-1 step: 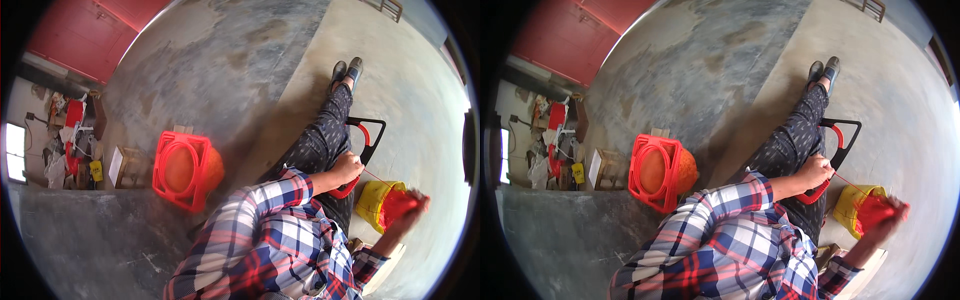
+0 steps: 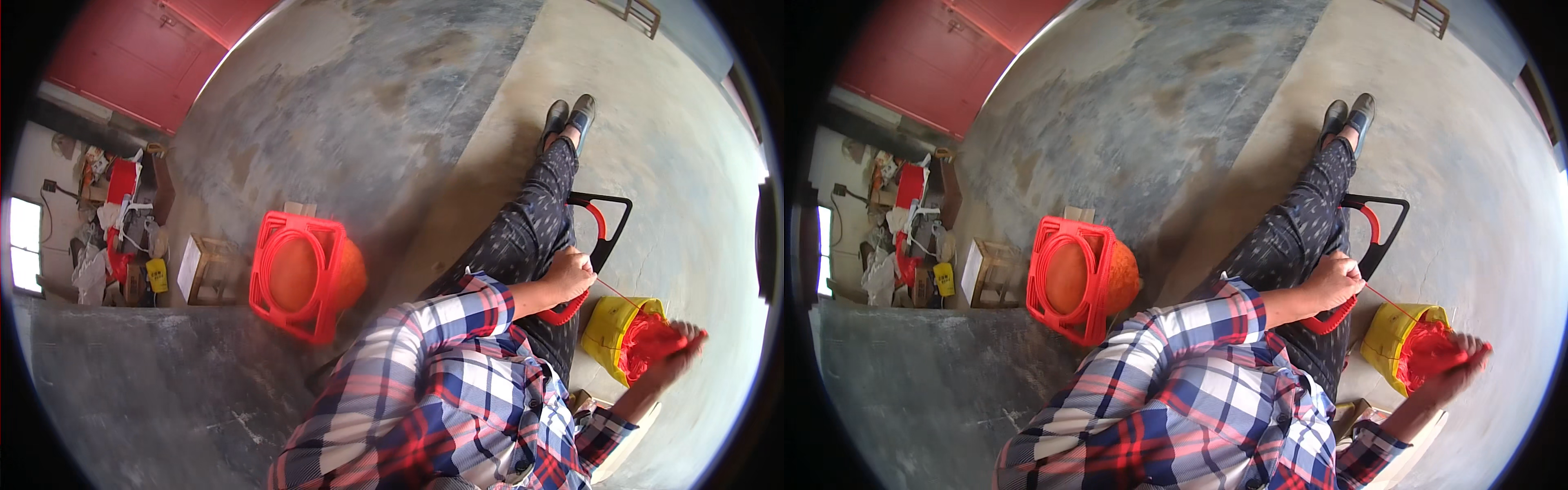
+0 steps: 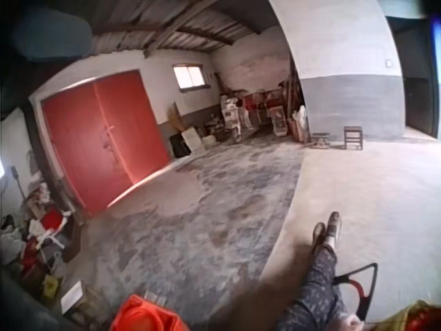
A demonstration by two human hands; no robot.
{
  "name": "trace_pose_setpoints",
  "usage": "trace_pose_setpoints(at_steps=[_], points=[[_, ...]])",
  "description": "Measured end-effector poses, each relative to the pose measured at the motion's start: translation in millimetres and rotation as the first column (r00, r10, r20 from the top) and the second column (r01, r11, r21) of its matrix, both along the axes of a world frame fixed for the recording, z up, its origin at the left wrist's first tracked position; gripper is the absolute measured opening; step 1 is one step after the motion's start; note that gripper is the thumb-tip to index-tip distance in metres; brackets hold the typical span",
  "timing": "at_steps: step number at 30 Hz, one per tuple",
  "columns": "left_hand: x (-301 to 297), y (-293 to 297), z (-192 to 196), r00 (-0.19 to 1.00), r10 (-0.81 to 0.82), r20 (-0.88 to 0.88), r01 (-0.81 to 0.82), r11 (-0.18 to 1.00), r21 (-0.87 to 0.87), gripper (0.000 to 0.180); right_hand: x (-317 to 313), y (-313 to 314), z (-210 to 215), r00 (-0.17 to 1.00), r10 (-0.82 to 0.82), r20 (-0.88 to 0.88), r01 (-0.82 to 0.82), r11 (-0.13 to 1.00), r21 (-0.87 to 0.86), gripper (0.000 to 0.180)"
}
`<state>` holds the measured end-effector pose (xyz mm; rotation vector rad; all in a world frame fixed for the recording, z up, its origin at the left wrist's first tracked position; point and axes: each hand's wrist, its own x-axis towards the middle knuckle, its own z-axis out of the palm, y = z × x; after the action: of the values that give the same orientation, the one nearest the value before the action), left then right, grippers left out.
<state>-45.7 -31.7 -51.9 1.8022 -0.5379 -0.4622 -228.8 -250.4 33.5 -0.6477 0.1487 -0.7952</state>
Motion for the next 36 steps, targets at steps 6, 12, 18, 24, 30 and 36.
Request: trace_pose_setpoints(at_steps=[6,12,18,24,30,36], points=[[-3.8,-12.2,-17.8,0.986,0.003,0.167,-0.013,0.998,0.057,0.020,17.4,48.4,-30.3,0.735,-0.250,-0.630,0.194,0.968,-0.158,0.016],[-8.4,-9.2,-43.2,0.999,0.041,0.028,-0.038,0.995,-0.093,0.022,65.9,141.9,-34.3,0.566,0.190,-0.803,-0.403,0.913,-0.068,0.027],[-15.5,-4.3,-25.8,0.894,-0.157,-0.419,0.138,0.988,-0.076,0.016,30.5,114.4,-27.0,0.548,-0.049,-0.835,-0.287,0.926,-0.243,0.026],[-19.6,1.1,-0.4,0.677,-0.133,-0.723,0.088,0.991,-0.100,0.029,-6.2,137.3,-18.9,0.530,0.051,-0.846,-0.257,0.961,-0.103,0.017],[-15.4,6.3,8.9,0.539,-0.184,-0.822,0.115,0.983,-0.145,0.037,-18.2,148.2,-25.7,0.530,0.138,-0.837,-0.240,0.971,0.008,0.020],[-17.2,6.3,19.7,0.552,-0.195,-0.811,0.125,0.981,-0.150,0.057,-34.1,142.4,-38.1,0.546,0.141,-0.826,-0.182,0.982,0.048,0.022]])
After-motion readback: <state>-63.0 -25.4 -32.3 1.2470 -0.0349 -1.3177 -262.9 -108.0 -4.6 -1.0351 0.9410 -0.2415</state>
